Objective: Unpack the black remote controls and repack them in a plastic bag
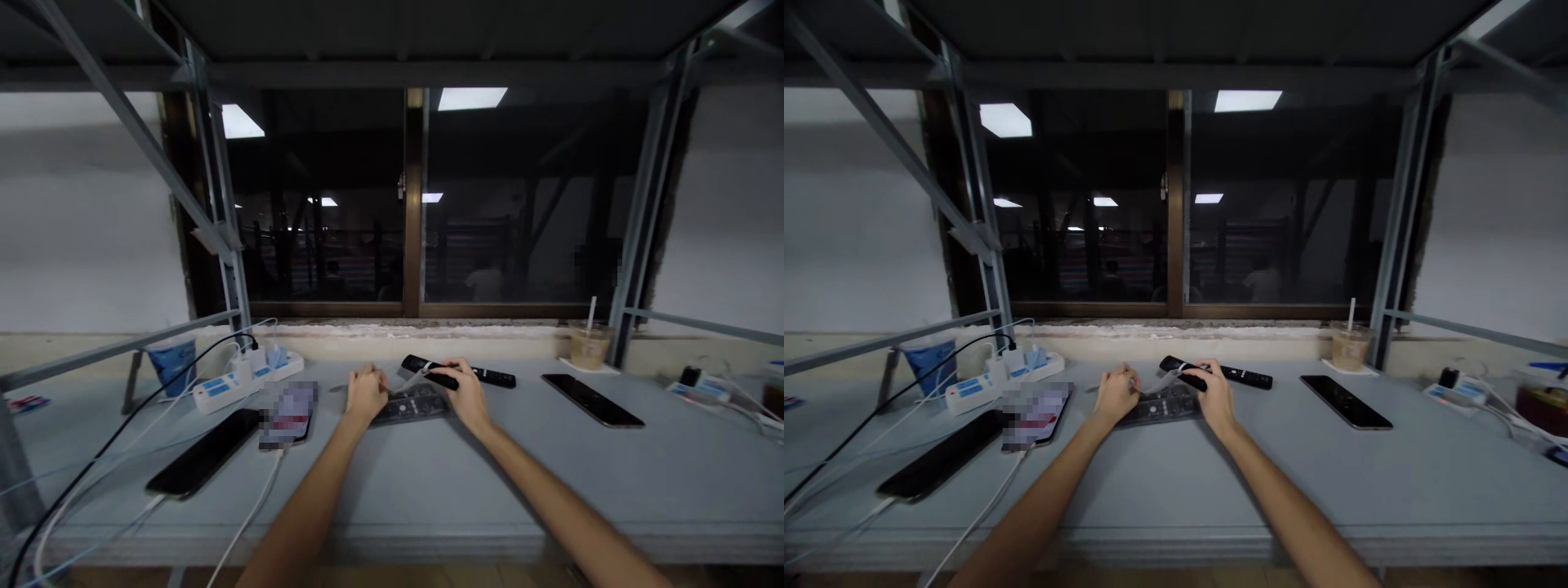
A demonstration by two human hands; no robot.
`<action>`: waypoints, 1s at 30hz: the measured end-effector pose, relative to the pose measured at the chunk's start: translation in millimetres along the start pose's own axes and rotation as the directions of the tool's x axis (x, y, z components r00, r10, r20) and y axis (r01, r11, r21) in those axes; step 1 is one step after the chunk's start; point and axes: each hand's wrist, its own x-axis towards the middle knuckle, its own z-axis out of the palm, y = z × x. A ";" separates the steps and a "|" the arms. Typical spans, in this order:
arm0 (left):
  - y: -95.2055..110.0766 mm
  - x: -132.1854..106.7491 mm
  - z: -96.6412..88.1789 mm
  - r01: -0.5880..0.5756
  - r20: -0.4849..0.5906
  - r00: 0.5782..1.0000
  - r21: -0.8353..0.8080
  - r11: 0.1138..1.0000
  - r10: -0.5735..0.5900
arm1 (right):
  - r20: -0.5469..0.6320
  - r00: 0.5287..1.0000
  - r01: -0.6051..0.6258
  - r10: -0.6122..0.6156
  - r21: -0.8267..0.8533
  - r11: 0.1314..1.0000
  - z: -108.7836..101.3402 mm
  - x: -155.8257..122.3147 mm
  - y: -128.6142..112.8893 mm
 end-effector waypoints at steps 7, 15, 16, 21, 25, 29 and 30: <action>7.6 -4.6 -1.5 -0.016 0.045 0.999 0.060 0.998 0.014 | -0.009 1.000 -0.004 0.004 -0.034 0.999 -2.1 -0.3 -8.9; 11.2 -1.1 -5.1 -0.037 -0.065 0.997 0.105 0.994 0.044 | -0.128 0.990 0.060 -0.053 0.047 0.997 -3.6 3.6 -1.3; 10.7 -0.2 -5.4 -0.039 -0.083 0.995 0.111 0.993 0.048 | -0.170 0.984 0.064 -0.048 0.089 0.994 -3.7 5.3 1.5; 7.7 2.4 -7.3 -0.110 -0.135 0.984 0.032 0.993 0.114 | -0.344 0.936 0.038 0.070 0.297 0.954 -2.4 12.8 8.7; 7.8 1.4 -7.0 -0.191 -0.174 0.969 -0.073 0.979 0.176 | -0.301 0.899 -0.146 0.319 0.480 0.865 -1.5 13.8 3.7; 9.8 0.0 -2.8 -0.217 -0.072 0.975 -0.118 0.969 0.210 | -0.235 0.876 -0.245 0.421 0.535 0.808 -2.6 14.1 0.8; 10.4 -0.1 -1.6 -0.215 -0.033 0.977 -0.112 0.970 0.213 | -0.243 0.878 -0.237 0.412 0.527 0.816 -3.0 14.3 1.1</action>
